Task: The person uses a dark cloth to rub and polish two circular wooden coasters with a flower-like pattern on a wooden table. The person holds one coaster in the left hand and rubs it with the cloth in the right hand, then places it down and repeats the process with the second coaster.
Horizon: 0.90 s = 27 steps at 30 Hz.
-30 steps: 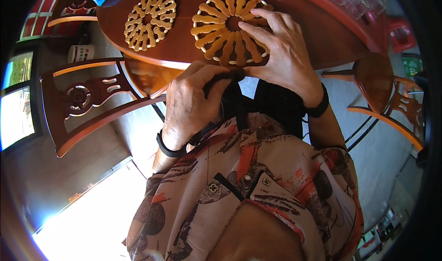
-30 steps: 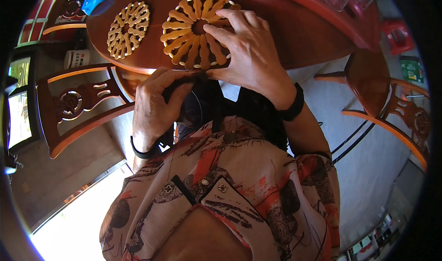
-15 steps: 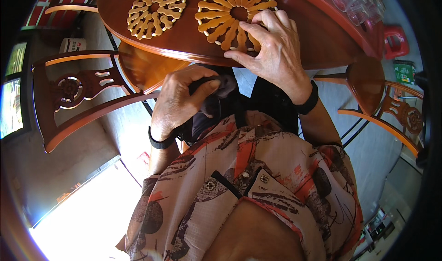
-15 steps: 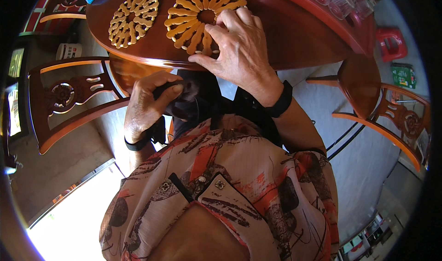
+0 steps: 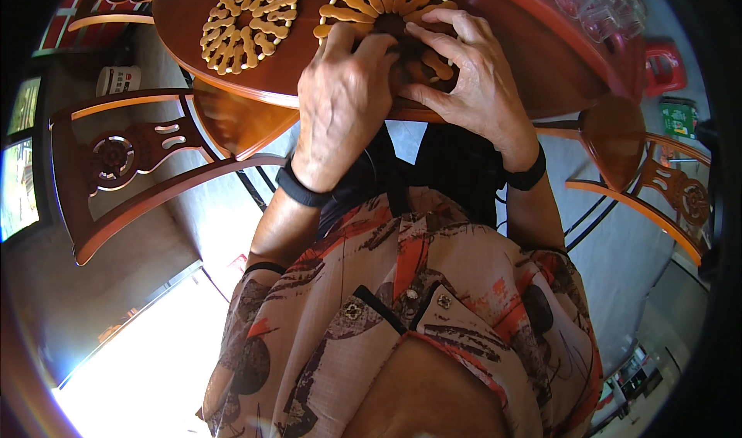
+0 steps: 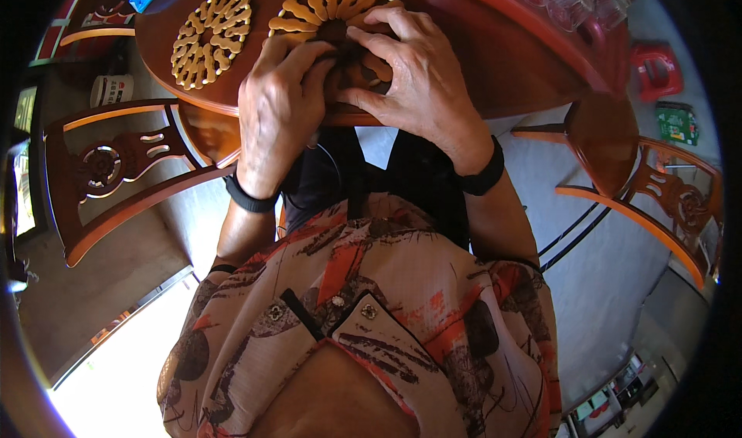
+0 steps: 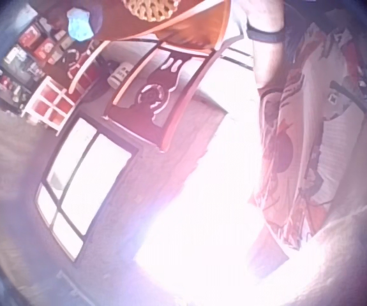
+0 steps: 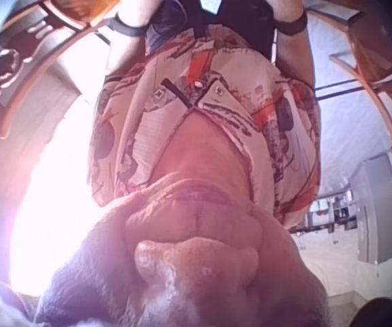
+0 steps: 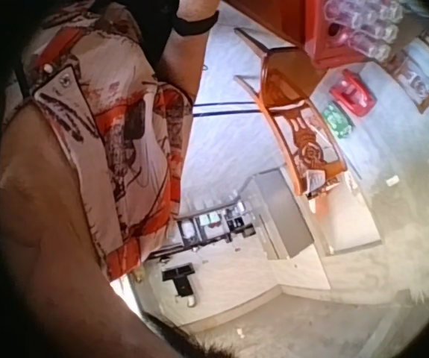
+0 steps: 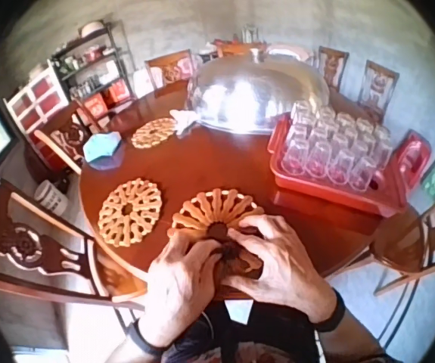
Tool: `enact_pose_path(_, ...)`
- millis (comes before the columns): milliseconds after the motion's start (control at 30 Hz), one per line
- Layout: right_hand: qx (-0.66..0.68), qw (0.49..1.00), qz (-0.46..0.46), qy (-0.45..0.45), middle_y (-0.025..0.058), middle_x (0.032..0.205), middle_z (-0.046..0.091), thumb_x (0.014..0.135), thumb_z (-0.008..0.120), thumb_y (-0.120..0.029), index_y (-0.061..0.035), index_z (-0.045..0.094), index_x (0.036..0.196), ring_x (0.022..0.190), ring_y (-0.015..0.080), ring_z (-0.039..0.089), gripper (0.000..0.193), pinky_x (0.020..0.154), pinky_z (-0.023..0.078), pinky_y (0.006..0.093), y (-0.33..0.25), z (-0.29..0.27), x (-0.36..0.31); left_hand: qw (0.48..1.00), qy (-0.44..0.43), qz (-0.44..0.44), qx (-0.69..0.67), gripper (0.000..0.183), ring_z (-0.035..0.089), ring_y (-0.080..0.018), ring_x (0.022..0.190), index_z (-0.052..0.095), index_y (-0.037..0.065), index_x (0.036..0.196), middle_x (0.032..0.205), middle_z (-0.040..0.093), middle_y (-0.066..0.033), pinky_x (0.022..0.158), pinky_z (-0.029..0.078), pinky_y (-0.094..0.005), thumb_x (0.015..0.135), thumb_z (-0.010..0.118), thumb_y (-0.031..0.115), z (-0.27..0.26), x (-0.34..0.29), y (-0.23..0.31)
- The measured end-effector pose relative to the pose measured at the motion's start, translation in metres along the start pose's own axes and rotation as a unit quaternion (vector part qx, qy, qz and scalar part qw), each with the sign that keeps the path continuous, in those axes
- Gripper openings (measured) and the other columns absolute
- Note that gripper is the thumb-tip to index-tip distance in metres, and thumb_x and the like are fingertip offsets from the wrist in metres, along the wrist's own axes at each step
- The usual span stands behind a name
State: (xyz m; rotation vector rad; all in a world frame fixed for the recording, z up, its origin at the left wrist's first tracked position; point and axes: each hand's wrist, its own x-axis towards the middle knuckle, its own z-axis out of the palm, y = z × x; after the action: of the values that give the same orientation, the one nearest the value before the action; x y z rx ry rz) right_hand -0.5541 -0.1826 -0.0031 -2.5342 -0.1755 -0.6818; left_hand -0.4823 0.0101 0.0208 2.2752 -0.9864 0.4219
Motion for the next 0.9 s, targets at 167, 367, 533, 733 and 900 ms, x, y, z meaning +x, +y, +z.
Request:
enact_pose_path(167, -0.020, 1.000, -0.009, 0.011, 0.0064, 0.133, 0.064, 0.072, 0.100, -0.041, -0.0038, 0.080, 0.133, 0.121, 0.0288, 0.062, 0.075, 0.113, 0.050, 0.0446, 0.000, 0.000, -0.001, 0.998, -0.063, -0.026, -0.005, 0.020, 0.076, -0.0338, 0.086, 0.081, 0.008, 0.112, 0.100, 0.069, -0.0128, 0.071, 0.063, -0.0417, 0.092, 0.080, 0.004, -0.032, -0.039, 0.011)
enact_pose_path(367, -0.029, 0.999, -0.006, -0.013, 0.0086, 0.138, 0.062, 0.072, 0.099, -0.042, -0.0061, 0.078, 0.138, 0.126, 0.0303, 0.059, 0.078, 0.116, 0.047, 0.0455, -0.003, -0.005, -0.001, 0.999, -0.030, -0.029, -0.002, 0.014, 0.077, -0.0366, 0.084, 0.081, 0.006, 0.108, 0.099, 0.074, -0.0146, 0.074, 0.061, -0.0439, 0.094, 0.080, 0.010, -0.018, 0.010, 0.002)
enact_pose_path(533, -0.042, 0.998, 0.015, -0.033, 0.0112, 0.147, 0.061, 0.070, 0.100, -0.040, -0.0094, 0.074, 0.145, 0.131, 0.0336, 0.059, 0.085, 0.116, 0.049, 0.0474, -0.006, -0.007, -0.002, 0.995, -0.067, -0.068, 0.030, 0.013, 0.076, -0.0395, 0.084, 0.081, 0.006, 0.108, 0.100, 0.073, -0.0152, 0.073, 0.061, -0.0452, 0.096, 0.077, 0.009, -0.013, 0.002, 0.015)
enact_pose_path(733, -0.032, 0.999, -0.008, -0.008, 0.0099, 0.137, 0.061, 0.071, 0.099, -0.043, -0.0053, 0.078, 0.138, 0.125, 0.0307, 0.059, 0.080, 0.118, 0.045, 0.0476, -0.005, -0.004, -0.003, 0.992, -0.107, -0.064, -0.035, 0.014, 0.076, -0.0357, 0.081, 0.080, 0.004, 0.107, 0.099, 0.072, -0.0139, 0.071, 0.061, -0.0437, 0.093, 0.079, 0.003, -0.052, -0.038, 0.015)
enact_pose_path(900, -0.028, 1.000, 0.003, -0.008, 0.0118, 0.139, 0.060, 0.070, 0.099, -0.041, -0.0052, 0.078, 0.137, 0.125, 0.0334, 0.059, 0.080, 0.115, 0.048, 0.0475, -0.006, -0.004, -0.003, 0.997, -0.005, -0.027, -0.068, 0.014, 0.076, -0.0384, 0.081, 0.081, 0.007, 0.106, 0.096, 0.073, -0.0142, 0.070, 0.061, -0.0449, 0.092, 0.080, 0.006, -0.027, -0.001, 0.007)
